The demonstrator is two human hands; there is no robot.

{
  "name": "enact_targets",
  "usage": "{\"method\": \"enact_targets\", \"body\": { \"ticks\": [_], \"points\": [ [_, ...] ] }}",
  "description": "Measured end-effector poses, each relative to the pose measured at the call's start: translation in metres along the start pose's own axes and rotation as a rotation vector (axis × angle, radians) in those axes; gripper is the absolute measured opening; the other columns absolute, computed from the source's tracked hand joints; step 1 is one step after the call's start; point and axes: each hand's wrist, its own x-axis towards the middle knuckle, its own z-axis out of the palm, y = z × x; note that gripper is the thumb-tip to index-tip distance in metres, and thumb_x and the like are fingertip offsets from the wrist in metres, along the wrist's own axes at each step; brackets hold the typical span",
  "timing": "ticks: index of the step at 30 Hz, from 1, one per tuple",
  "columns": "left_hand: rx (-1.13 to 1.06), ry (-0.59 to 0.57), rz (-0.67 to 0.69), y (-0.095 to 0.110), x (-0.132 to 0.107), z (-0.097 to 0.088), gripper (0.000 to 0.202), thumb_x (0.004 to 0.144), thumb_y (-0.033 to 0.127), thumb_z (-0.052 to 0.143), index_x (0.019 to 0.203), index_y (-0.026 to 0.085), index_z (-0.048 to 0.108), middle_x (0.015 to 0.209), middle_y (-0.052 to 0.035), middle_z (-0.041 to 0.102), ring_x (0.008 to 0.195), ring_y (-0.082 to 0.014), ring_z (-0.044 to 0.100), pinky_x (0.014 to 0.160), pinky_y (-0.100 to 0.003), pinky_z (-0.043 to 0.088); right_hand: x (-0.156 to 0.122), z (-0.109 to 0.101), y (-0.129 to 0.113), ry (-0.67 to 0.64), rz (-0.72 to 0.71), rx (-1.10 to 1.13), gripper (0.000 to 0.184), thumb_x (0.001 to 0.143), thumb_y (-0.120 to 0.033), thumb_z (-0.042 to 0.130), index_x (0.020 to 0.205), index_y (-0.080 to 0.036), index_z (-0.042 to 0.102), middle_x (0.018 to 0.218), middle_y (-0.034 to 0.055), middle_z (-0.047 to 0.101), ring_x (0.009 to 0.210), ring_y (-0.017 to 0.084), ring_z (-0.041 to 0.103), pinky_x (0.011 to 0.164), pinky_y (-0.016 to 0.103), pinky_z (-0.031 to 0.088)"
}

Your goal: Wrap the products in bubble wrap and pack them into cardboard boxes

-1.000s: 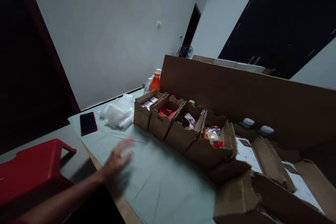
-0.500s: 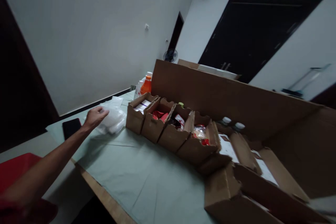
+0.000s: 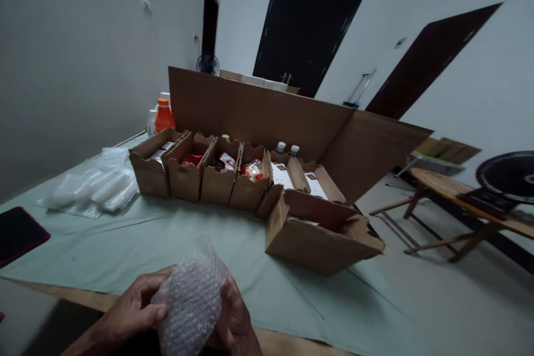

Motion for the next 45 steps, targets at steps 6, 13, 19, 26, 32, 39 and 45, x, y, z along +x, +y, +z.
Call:
{"method": "enact_targets", "body": {
  "ticks": [6,13,19,26,32,39,45],
  "points": [
    [-0.067,0.148,-0.316,-0.024,-0.002,0.006,0.044,0.078,0.054,0.069,0.101,0.017,0.063,0.082,-0.0022,0.062,0.078,-0.018,0.058,0.069,-0.027,0.045,0.021,-0.024,-0.058,0.258,-0.21,-0.213,0.074,0.068,-0.039,0.084,0.135,-0.025,0.055,0.085,-0.0009,0.07,0.073,0.015,0.062,0.069,0.025,0.05],
    [-0.079,0.361,-0.489,-0.065,0.021,0.026,0.104,0.068,0.047,0.073,0.151,0.011,0.022,0.081,0.0026,0.055,0.063,-0.0113,0.05,0.054,-0.022,0.04,0.077,-0.076,-0.059,0.392,-0.343,-0.96,0.078,0.069,-0.04,0.07,0.14,-0.016,0.049,0.091,0.0059,0.069,0.083,0.023,0.065,0.081,0.042,0.052],
    [0.358,0.232,-0.463,-0.054,0.001,0.016,0.064,0.083,0.036,0.058,0.143,0.02,0.042,0.102,-0.0053,0.064,0.068,-0.0144,0.059,0.066,-0.032,0.052,0.036,-0.103,-0.051,0.328,-0.522,-1.349,0.046,0.088,-0.036,0.057,0.131,-0.02,0.061,0.134,0.0146,0.063,0.125,0.03,0.057,0.107,0.053,0.042],
    [1.07,-0.036,-0.067,-0.053,0.048,0.041,0.034,0.083,0.013,0.056,0.116,0.017,0.063,0.123,-0.0128,0.064,0.111,-0.029,0.058,0.095,-0.044,0.05,0.056,-0.069,-0.038,-0.101,-0.553,-1.727,0.039,0.096,-0.018,0.044,0.129,-0.02,0.064,0.14,0.0102,0.061,0.134,0.022,0.051,0.111,0.042,0.04],
    [1.158,-0.073,-0.094,-0.061,0.045,0.062,0.029,0.086,0.013,0.057,0.113,0.021,0.063,0.126,-0.0092,0.062,0.114,-0.028,0.055,0.099,-0.047,0.047,0.106,-0.066,-0.034,-0.191,-0.437,-1.909,0.046,0.097,-0.031,0.051,0.142,-0.021,0.054,0.151,0.0112,0.05,0.142,0.025,0.042,0.116,0.046,0.032],
    [0.875,-0.014,-0.083,-0.062,0.04,0.037,0.039,0.081,0.015,0.062,0.119,0.021,0.066,0.133,-0.0107,0.061,0.122,-0.0286,0.056,0.104,-0.048,0.047,0.092,-0.089,-0.06,0.047,-0.356,-1.896,0.047,0.097,-0.027,0.044,0.141,-0.011,0.054,0.148,0.0206,0.051,0.137,0.032,0.047,0.11,0.053,0.039],
    [0.527,-0.003,-0.071,-0.056,0.018,-0.006,0.055,0.076,0.01,0.05,0.128,0.02,0.064,0.138,-0.0104,0.061,0.13,-0.0247,0.054,0.112,-0.045,0.044,-0.044,-0.079,-0.048,-0.381,-0.358,-1.779,0.064,0.082,-0.018,0.06,0.144,-0.028,0.051,0.152,0.0086,0.049,0.138,0.027,0.046,0.111,0.049,0.041]
  ]
}}
